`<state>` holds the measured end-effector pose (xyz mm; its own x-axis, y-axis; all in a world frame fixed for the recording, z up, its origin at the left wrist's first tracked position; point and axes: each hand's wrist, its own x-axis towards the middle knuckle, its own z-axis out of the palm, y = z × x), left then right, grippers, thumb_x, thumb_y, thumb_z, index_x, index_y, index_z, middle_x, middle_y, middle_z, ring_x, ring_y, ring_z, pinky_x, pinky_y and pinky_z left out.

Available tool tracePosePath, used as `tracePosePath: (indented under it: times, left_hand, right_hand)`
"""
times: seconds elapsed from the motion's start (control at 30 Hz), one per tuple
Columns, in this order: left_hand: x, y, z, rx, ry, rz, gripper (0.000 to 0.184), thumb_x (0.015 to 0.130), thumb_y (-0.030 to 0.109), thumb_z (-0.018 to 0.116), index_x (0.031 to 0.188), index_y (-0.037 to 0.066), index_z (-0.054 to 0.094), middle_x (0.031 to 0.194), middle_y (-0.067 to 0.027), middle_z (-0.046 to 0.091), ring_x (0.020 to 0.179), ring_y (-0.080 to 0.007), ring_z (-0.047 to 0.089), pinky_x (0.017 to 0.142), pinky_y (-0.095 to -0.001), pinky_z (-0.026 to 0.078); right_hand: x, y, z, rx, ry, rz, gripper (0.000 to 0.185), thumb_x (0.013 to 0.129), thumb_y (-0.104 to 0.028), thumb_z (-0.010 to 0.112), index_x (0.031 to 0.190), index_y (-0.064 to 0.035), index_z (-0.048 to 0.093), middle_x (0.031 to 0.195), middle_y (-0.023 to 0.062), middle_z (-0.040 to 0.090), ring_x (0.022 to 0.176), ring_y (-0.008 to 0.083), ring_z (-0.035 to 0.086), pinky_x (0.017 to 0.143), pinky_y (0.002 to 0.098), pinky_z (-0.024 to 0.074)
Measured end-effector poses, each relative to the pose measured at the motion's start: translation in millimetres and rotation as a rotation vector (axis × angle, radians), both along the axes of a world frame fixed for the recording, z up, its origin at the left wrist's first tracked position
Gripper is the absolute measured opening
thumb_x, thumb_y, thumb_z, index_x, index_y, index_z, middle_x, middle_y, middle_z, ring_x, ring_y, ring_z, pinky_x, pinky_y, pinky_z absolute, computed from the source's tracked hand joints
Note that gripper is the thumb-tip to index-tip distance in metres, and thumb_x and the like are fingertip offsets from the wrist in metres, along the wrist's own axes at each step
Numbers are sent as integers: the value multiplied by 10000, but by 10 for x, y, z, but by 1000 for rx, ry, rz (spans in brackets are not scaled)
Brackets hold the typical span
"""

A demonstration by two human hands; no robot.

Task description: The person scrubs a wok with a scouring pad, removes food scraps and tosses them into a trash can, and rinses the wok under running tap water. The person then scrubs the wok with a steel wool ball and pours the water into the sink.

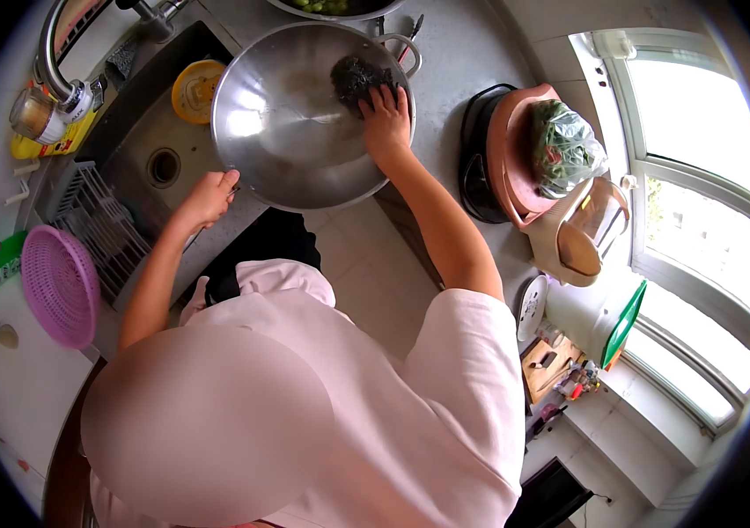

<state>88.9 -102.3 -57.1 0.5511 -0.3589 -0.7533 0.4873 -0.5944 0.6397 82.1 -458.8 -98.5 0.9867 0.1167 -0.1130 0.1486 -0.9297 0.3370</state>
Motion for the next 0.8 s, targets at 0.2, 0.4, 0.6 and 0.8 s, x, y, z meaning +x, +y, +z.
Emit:
tracePosePath:
  times: [0.2, 0.4, 0.6, 0.8]
  left_hand:
    - [36, -9, 56, 51, 7, 10, 490, 1008, 413, 408, 698, 40, 476, 503, -28, 418, 331, -144, 342, 318, -320, 282]
    - [52, 0, 39, 43, -6, -6, 478, 1006, 419, 413, 708, 49, 461, 519, -14, 401, 331, -106, 312, 290, -279, 252]
    - [54, -6, 24, 85, -40, -86, 505, 1013, 393, 407, 733, -14, 508, 536, -65, 476, 376, -200, 458, 344, -360, 347]
    - [45, 0, 29, 46, -37, -31, 494, 1011, 393, 417, 740, -6, 523, 545, -57, 472, 354, -191, 417, 334, -351, 325]
  right_hand:
    - [-79, 528, 13, 116, 351, -266, 403, 889, -221, 441, 1233, -72, 590, 1206, 205, 576, 1132, 396, 535, 1063, 535, 269]
    - [-282, 1386, 266, 514, 675, -241, 310, 767, -254, 610, 928, -6, 702, 972, 189, 696, 944, 376, 661, 838, 533, 506]
    - [444, 1881, 20, 617, 387, -155, 309, 763, -182, 605, 994, 24, 598, 881, 238, 676, 865, 403, 668, 782, 475, 536]
    - [692, 1134, -27, 381, 295, -259, 406, 864, -233, 510, 1249, -132, 589, 1237, 146, 529, 1137, 379, 516, 891, 514, 437]
